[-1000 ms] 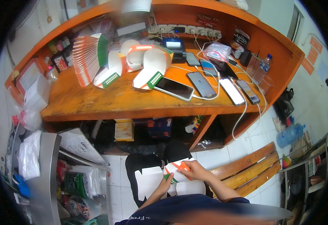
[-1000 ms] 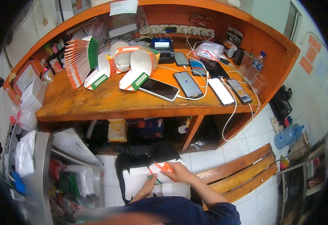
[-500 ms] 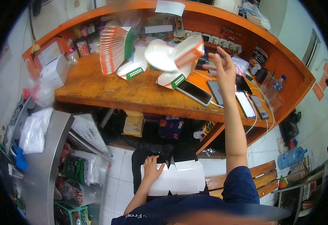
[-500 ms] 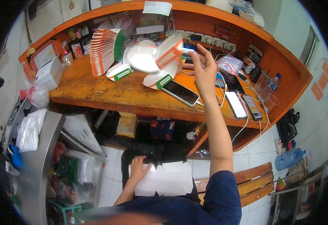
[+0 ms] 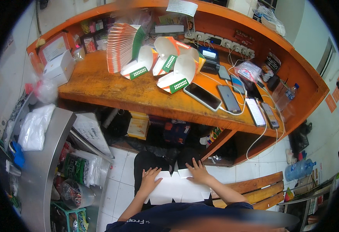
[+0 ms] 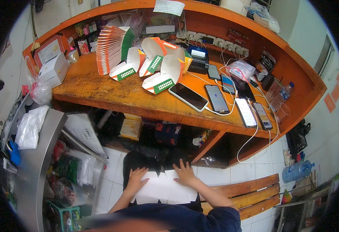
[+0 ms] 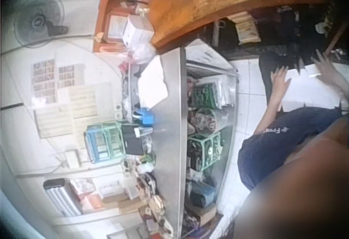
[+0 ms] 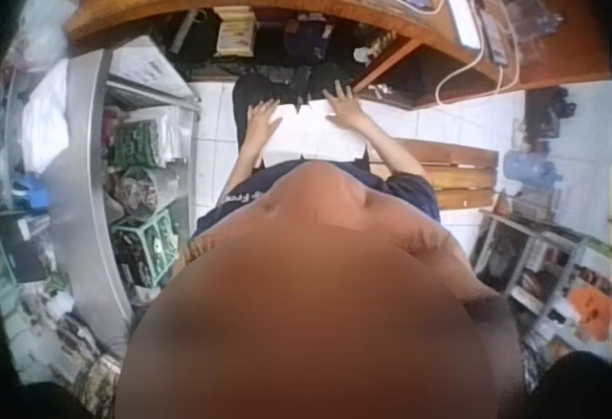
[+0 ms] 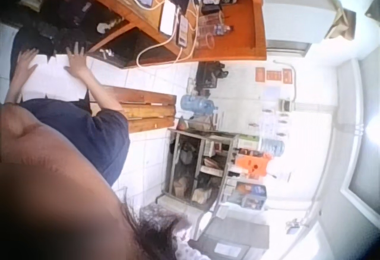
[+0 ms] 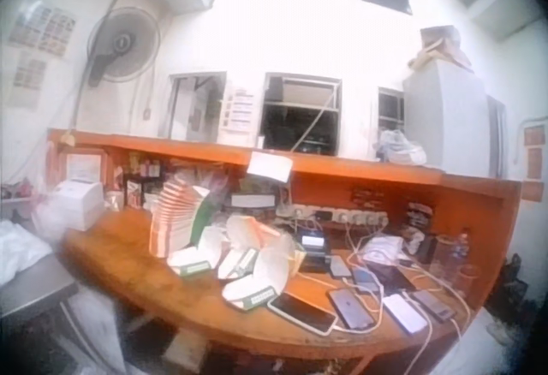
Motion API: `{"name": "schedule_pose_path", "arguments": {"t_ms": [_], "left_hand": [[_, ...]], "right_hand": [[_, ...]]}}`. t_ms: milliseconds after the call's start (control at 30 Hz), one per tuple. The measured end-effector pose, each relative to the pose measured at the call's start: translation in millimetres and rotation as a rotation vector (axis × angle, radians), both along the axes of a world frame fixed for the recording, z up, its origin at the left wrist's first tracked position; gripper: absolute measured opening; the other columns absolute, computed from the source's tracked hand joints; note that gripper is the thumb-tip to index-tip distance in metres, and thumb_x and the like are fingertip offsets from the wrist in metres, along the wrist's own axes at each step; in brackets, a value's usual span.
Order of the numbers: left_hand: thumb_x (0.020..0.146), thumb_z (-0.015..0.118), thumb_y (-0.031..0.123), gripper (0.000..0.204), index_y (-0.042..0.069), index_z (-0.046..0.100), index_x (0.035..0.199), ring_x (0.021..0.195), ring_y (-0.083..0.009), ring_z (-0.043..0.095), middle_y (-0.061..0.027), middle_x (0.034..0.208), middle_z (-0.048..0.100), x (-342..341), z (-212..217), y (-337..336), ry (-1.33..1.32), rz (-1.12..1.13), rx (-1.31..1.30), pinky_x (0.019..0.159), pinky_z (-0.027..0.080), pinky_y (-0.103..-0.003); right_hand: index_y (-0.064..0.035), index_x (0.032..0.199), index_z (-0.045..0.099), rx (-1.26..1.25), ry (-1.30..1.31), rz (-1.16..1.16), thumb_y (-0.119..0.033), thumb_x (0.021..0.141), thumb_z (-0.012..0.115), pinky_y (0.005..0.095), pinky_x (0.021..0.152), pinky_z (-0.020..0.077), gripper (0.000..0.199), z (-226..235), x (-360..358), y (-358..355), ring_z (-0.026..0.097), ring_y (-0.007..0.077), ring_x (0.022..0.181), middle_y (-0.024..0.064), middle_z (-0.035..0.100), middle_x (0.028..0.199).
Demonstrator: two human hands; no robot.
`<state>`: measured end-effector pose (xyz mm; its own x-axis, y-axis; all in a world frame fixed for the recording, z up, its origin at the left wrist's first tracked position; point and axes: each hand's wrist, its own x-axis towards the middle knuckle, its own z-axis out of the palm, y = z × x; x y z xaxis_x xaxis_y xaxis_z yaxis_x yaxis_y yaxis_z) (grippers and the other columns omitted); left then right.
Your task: The person folds flat cardboard pieces into small rectangular boxes by hand, aligning edges and creasing flaps. They place completed boxes on a wooden counter and continue folding more pieces from a stack.
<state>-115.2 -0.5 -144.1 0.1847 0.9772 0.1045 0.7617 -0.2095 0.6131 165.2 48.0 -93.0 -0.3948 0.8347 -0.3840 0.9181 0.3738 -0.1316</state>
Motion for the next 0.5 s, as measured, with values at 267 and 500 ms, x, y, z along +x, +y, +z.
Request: {"name": "schedule_pose_path", "arguments": {"t_ms": [267, 500], "left_hand": [[0.080, 0.070, 0.021, 0.011, 0.012, 0.074, 0.086, 0.111, -0.0257, 0.055, -0.0056, 0.102, 0.068, -2, 45, 2, -0.072, -0.132, 0.079, 0.106, 0.025, -0.049], [0.079, 0.071, 0.016, 0.010, 0.008, 0.072, 0.086, 0.102, -0.0254, 0.059, -0.0102, 0.091, 0.067, -11, 123, 27, -0.355, -0.218, -0.428, 0.096, 0.040, -0.042]], "right_hand": [[-0.0140, 0.118, 0.057, 0.164, 0.153, 0.104, -0.028, 0.083, 0.065, 0.0481, 0.093, 0.0428, 0.039, 23, 5, -26, 0.049, 0.0397, 0.116, 0.0146, 0.052, 0.127], [-0.0067, 0.095, 0.058, 0.126, 0.625, 0.116, -0.022, 0.085, 0.062, 0.0463, 0.073, 0.0481, 0.019, 53, 15, -11, 0.062, 0.0388, 0.075, 0.0155, 0.066, 0.080]]}}
